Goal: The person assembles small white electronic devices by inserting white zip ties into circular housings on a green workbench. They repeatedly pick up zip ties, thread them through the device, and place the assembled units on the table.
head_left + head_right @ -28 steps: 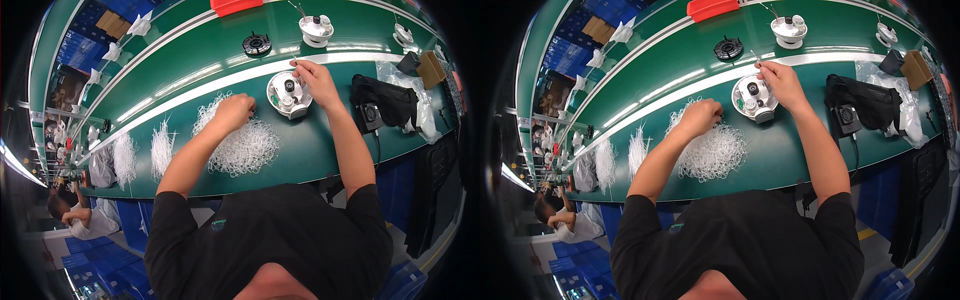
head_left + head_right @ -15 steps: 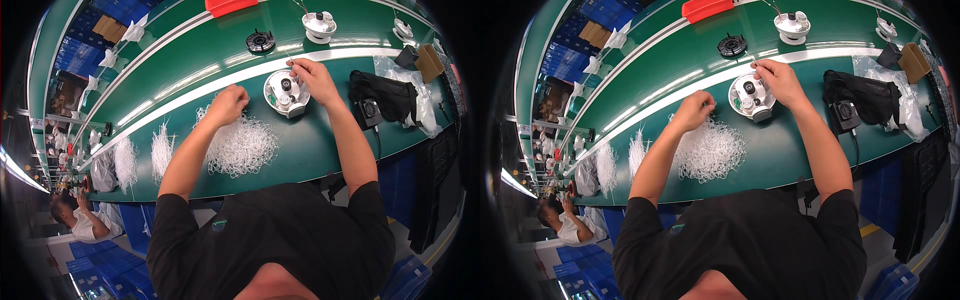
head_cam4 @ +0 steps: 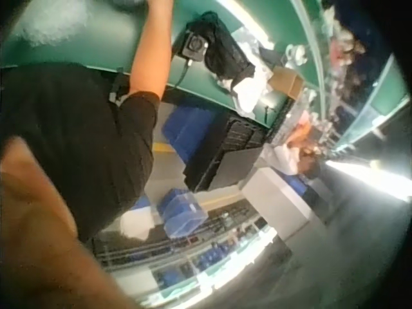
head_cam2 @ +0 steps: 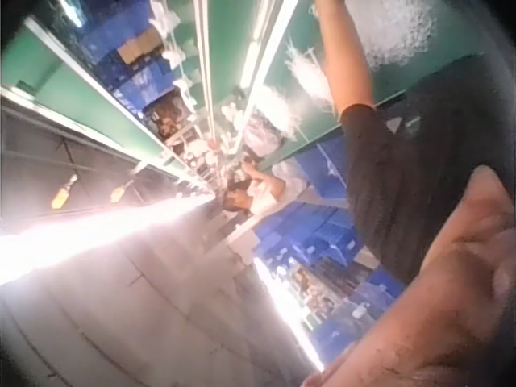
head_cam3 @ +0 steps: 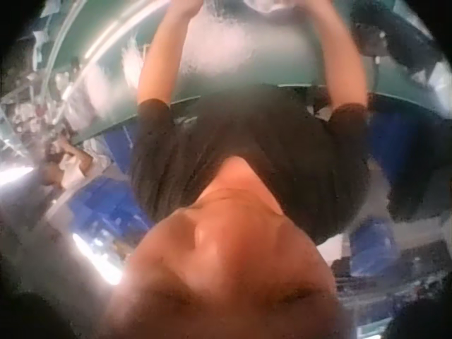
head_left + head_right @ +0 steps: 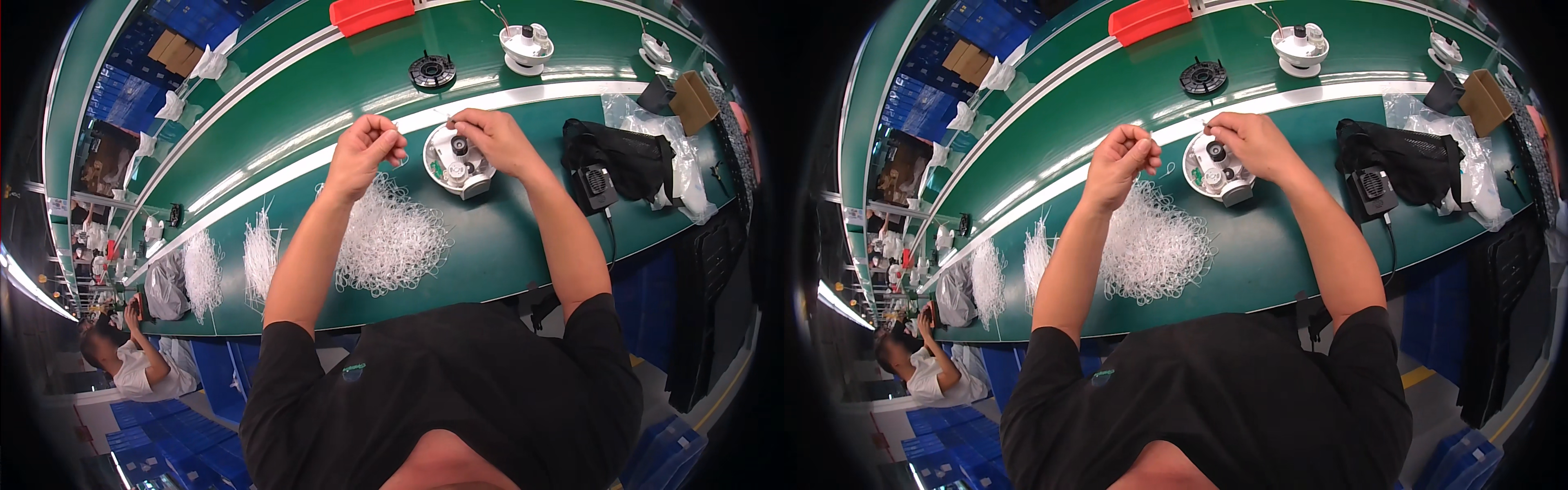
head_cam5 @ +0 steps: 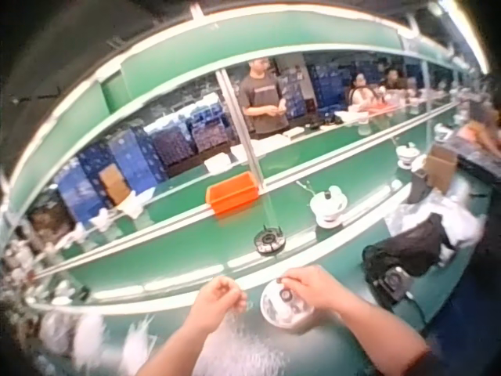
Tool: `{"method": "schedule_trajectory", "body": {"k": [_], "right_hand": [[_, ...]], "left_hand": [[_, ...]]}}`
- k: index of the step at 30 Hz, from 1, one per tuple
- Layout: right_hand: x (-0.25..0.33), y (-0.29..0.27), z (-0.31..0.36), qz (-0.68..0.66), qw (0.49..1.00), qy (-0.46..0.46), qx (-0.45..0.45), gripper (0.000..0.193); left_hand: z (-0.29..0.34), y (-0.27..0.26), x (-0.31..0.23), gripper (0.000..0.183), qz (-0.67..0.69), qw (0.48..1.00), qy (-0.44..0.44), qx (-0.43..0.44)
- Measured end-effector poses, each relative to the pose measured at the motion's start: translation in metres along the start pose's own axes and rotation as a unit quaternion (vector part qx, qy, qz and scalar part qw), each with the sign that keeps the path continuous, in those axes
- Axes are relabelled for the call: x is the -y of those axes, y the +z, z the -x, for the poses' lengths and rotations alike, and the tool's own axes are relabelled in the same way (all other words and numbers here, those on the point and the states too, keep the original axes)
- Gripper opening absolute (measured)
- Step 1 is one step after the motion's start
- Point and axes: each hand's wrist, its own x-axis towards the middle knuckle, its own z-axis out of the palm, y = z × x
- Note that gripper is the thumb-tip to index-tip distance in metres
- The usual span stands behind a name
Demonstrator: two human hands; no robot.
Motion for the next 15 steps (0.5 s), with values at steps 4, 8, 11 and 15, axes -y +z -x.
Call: {"method": "schedule_trajectory", "body": {"k": [4,8,11,15], "right_hand": [[0.004,0.001,-0.001,0.011,1.000,0.001,0.006,0.021],[0.007,0.001,-0.001,0.007,1.000,0.000,-0.001,0.021],[0.002,-0.001,-0.001,0.012,1.000,-0.002,0.004,0.021],[0.002,-0.001,-0.001,0.016,1.000,-0.008,0.011,0.021]], "left_hand": [[-0.020,0.037,-0.006,0.026,-0.013,0.999,0.042,-0.026],[-0.028,0.050,-0.001,0.025,-0.002,0.999,0.035,-0.023],[-0.032,0.049,0.003,0.023,0.011,0.999,0.020,-0.026],[-0.035,0.052,0.006,0.020,-0.030,0.999,-0.017,0.003]]}}
